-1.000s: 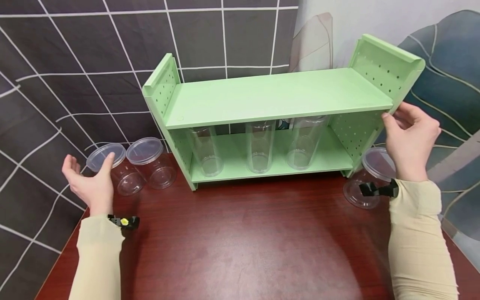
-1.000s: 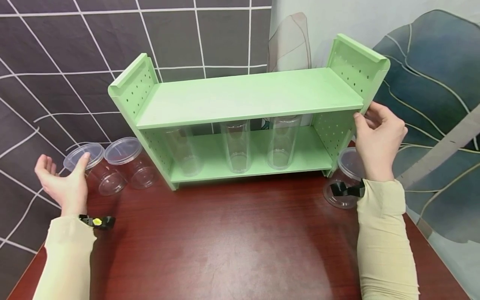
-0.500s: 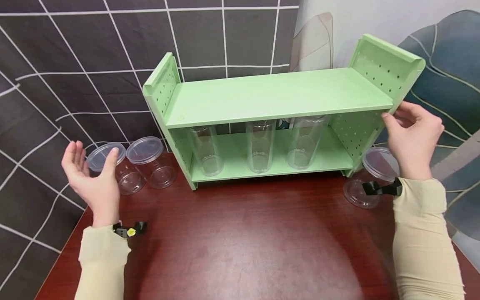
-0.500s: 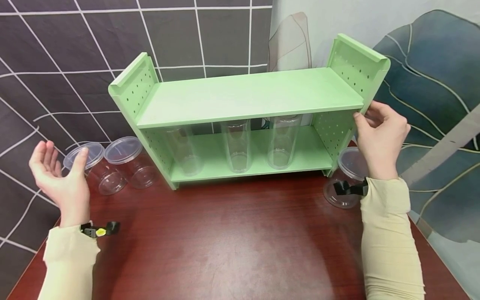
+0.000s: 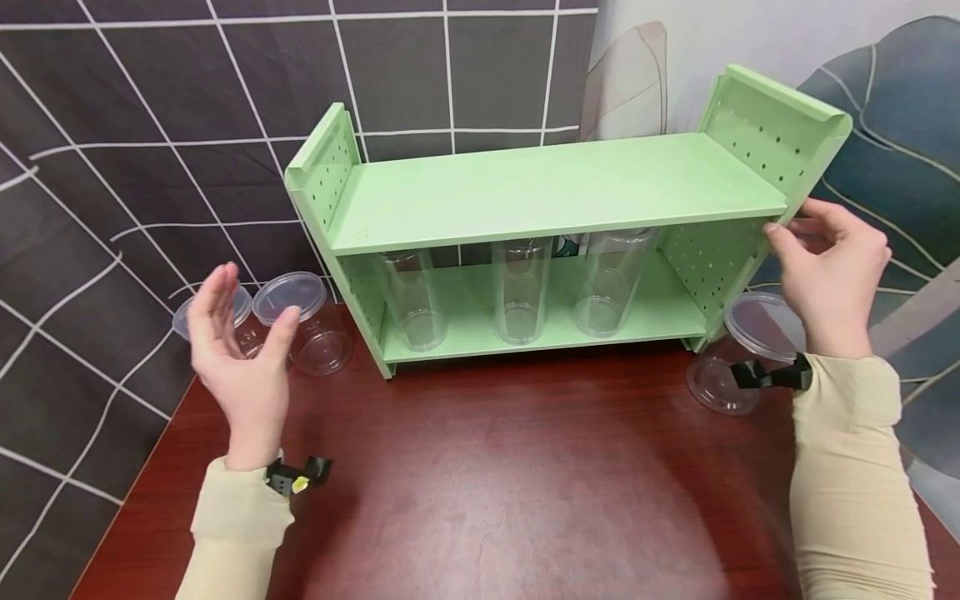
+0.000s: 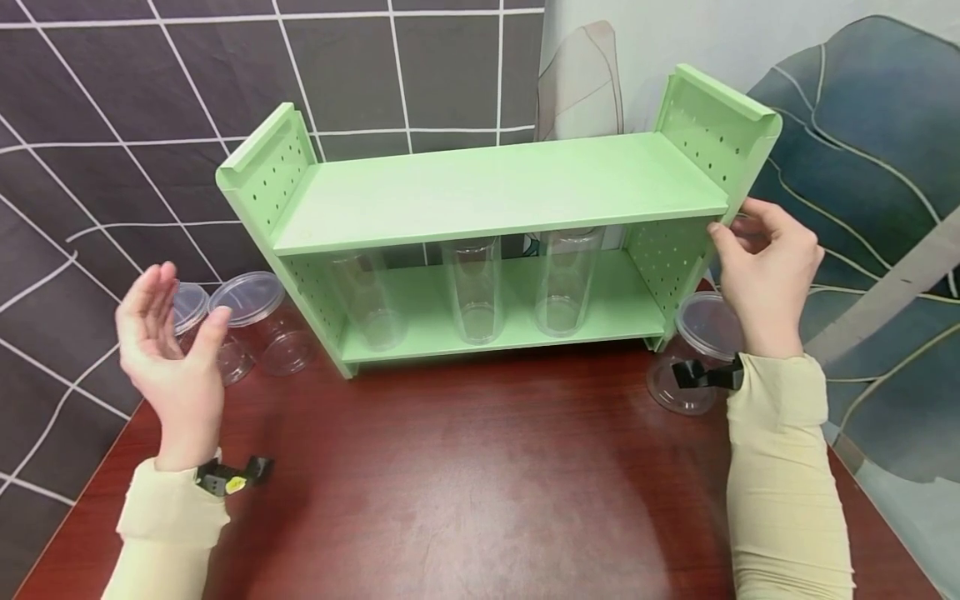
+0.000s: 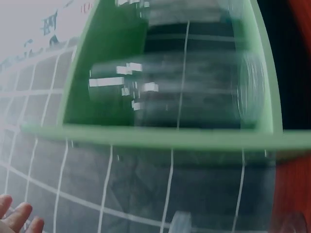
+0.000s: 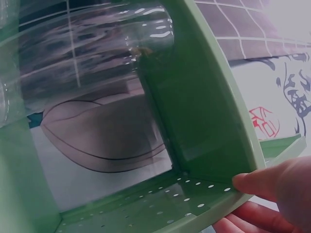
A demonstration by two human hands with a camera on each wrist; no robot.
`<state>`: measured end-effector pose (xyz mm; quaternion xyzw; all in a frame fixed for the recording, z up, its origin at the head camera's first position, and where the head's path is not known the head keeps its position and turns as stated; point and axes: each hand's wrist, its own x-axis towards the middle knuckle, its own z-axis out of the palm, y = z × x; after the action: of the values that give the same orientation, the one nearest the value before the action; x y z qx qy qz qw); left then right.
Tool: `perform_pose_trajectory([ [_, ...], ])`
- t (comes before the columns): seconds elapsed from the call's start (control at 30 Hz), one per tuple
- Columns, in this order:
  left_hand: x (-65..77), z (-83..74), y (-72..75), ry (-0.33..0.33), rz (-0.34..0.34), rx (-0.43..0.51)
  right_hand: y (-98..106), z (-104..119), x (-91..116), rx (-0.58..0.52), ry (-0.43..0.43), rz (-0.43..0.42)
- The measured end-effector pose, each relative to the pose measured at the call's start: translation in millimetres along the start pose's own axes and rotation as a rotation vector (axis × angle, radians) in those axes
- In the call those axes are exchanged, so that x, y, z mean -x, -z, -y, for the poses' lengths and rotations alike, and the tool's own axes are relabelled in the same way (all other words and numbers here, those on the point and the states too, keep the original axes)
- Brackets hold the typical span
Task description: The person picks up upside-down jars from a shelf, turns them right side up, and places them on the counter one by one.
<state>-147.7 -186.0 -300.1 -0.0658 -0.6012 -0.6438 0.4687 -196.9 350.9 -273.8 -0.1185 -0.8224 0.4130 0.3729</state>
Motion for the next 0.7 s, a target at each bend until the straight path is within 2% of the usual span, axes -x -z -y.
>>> perform_pose_trajectory([
  [0.27,22.8,7.8,-21.9,-0.038,0.205,0.018,0.0,1.1,-0.6,0.001,0.025,0.003],
  [0.7,57.5,10.9,-53.2,-0.026,0.423,0.010,-1.8,-2.3,0.8,0.035,0.021,-0.003],
])
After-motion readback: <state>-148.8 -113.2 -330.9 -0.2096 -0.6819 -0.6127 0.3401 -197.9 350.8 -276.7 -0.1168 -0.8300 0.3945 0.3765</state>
